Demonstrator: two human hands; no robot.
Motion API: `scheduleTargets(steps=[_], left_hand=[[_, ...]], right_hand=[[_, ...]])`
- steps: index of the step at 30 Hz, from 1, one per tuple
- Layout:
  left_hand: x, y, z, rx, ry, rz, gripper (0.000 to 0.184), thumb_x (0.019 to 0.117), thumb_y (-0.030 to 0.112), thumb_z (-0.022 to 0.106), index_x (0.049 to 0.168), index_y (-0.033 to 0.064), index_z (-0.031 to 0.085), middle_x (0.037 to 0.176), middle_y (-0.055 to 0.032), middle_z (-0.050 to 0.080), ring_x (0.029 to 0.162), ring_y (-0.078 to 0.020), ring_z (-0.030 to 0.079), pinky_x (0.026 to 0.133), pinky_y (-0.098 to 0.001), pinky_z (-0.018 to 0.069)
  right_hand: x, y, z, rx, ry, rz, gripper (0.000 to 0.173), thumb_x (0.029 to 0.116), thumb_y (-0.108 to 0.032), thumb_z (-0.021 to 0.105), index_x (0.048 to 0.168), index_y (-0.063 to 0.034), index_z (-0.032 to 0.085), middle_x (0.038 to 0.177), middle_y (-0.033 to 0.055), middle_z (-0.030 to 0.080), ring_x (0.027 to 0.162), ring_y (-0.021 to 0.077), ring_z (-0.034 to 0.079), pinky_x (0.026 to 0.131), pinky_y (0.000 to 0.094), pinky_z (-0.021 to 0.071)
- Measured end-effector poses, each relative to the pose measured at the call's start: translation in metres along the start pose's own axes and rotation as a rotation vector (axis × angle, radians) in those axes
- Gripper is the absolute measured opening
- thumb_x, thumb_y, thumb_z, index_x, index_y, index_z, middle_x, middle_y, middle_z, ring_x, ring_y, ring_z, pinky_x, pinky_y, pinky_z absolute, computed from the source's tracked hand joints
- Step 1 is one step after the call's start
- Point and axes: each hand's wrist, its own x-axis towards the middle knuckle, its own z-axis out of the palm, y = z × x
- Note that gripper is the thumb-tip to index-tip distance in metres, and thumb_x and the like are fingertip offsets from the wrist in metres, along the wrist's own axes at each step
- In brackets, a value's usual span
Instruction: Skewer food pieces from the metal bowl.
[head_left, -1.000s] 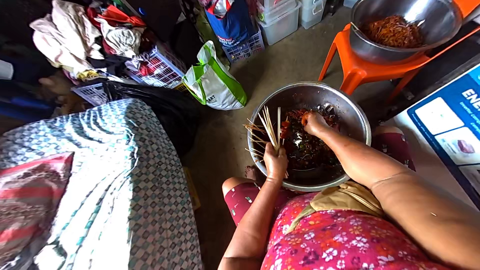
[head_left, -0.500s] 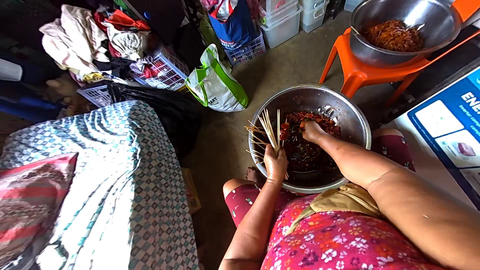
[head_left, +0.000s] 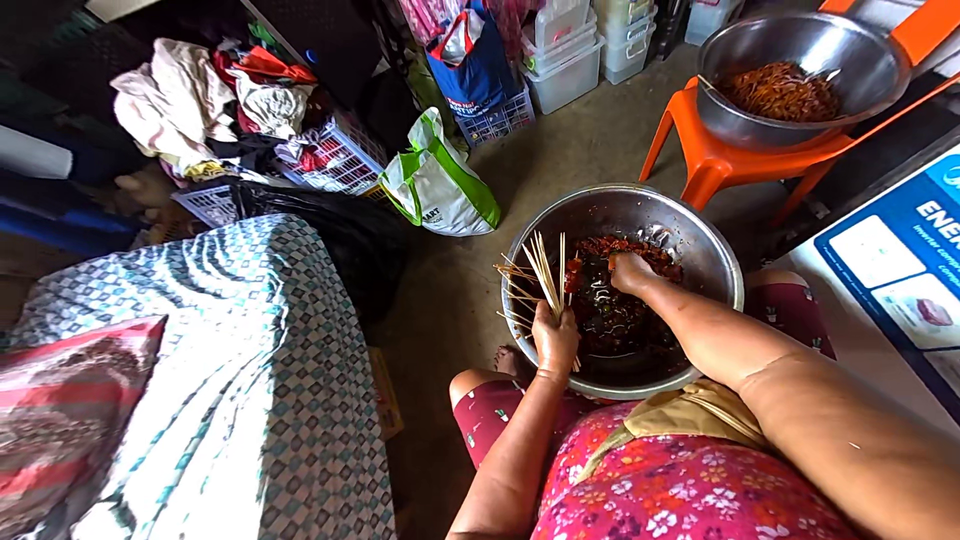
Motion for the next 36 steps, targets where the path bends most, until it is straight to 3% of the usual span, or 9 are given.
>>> scheduleTargets(steps=[4,6,8,12,17,20,26,32,36], left_hand=[[0.000,-0.002,0.000,0.017,-0.002,0.007,0.015,0.0995,0.004,0.057,0.112,-0.0026,0.056,0.069,-0.0060,0.060,0.052,-0.0138,0.060,0.051,-0.0302,0.0549],[0.000,-0.001,-0.001,0.035,-0.006,0.016,0.017,0.0978,0.003,0.058,0.114,-0.0027,0.056,0.071,-0.0066,0.061,0.053,-0.0141,0.061,0.052,-0.0306,0.0557],[-0.001,0.000,-0.001,0.040,-0.014,0.018,0.018,0.0963,0.003,0.060,0.113,-0.0029,0.057,0.071,-0.0071,0.061,0.053,-0.0141,0.061,0.052,-0.0310,0.0557],[-0.001,0.000,-0.001,0.074,-0.041,0.018,0.021,0.0954,0.005,0.062,0.115,-0.0028,0.059,0.072,-0.0075,0.062,0.054,-0.0145,0.062,0.053,-0.0321,0.0564],[-0.002,0.001,-0.002,0.107,-0.065,0.006,0.022,0.0955,0.005,0.062,0.115,-0.0027,0.058,0.073,-0.0075,0.062,0.055,-0.0146,0.062,0.054,-0.0322,0.0565],[-0.001,0.001,-0.001,0.120,-0.079,0.002,0.023,0.0959,0.005,0.062,0.117,-0.0030,0.058,0.075,-0.0081,0.063,0.056,-0.0147,0.063,0.055,-0.0323,0.0572],[0.000,0.000,-0.001,0.116,-0.091,-0.012,0.025,0.0960,0.005,0.061,0.120,-0.0030,0.057,0.074,-0.0073,0.063,0.055,-0.0142,0.063,0.054,-0.0312,0.0570],[0.002,0.000,-0.001,0.148,-0.152,-0.027,0.023,0.0954,0.006,0.063,0.117,-0.0017,0.058,0.074,-0.0077,0.063,0.055,-0.0151,0.063,0.055,-0.0323,0.0574],[0.004,0.000,-0.001,0.178,-0.169,-0.024,0.025,0.0951,0.007,0.062,0.118,-0.0011,0.058,0.075,-0.0077,0.063,0.056,-0.0154,0.063,0.056,-0.0330,0.0577]], right_hand=[[0.009,0.008,-0.005,0.282,0.118,0.005,0.023,0.0925,-0.008,0.066,0.112,0.0022,0.071,0.117,0.0288,0.067,0.115,0.0462,0.064,0.096,0.0680,0.0489],[0.006,0.003,-0.014,0.668,0.129,0.035,0.024,0.0974,-0.004,0.061,0.118,0.0046,0.067,0.116,0.0245,0.067,0.102,0.0341,0.066,0.090,0.0532,0.0543],[-0.004,-0.006,-0.026,1.102,0.024,0.100,0.029,0.1038,-0.003,0.049,0.132,0.0034,0.054,0.117,0.0191,0.061,0.091,0.0238,0.064,0.081,0.0400,0.0561],[-0.005,-0.008,-0.027,1.515,-0.053,0.131,0.031,0.1085,-0.008,0.038,0.138,-0.0008,0.045,0.108,0.0177,0.060,0.081,0.0269,0.067,0.074,0.0443,0.0609],[-0.008,-0.011,-0.031,1.552,-0.051,0.137,0.029,0.1099,-0.010,0.038,0.135,0.0001,0.046,0.107,0.0150,0.059,0.082,0.0239,0.066,0.076,0.0421,0.0602],[-0.007,-0.007,-0.033,1.492,-0.021,0.084,0.029,0.1028,0.003,0.049,0.132,0.0042,0.050,0.109,0.0134,0.058,0.087,0.0209,0.065,0.082,0.0392,0.0595],[-0.004,0.001,-0.039,1.344,0.154,0.119,0.031,0.0940,0.011,0.056,0.125,0.0047,0.057,0.108,0.0172,0.065,0.082,0.0220,0.069,0.073,0.0383,0.0617],[-0.003,0.000,-0.038,1.366,0.075,0.131,0.034,0.0970,0.010,0.053,0.130,0.0043,0.054,0.110,0.0185,0.062,0.080,0.0240,0.068,0.072,0.0398,0.0618],[-0.007,-0.001,-0.041,0.992,0.091,0.162,0.035,0.0941,0.009,0.056,0.129,0.0038,0.058,0.111,0.0209,0.063,0.079,0.0248,0.066,0.071,0.0404,0.0595]])
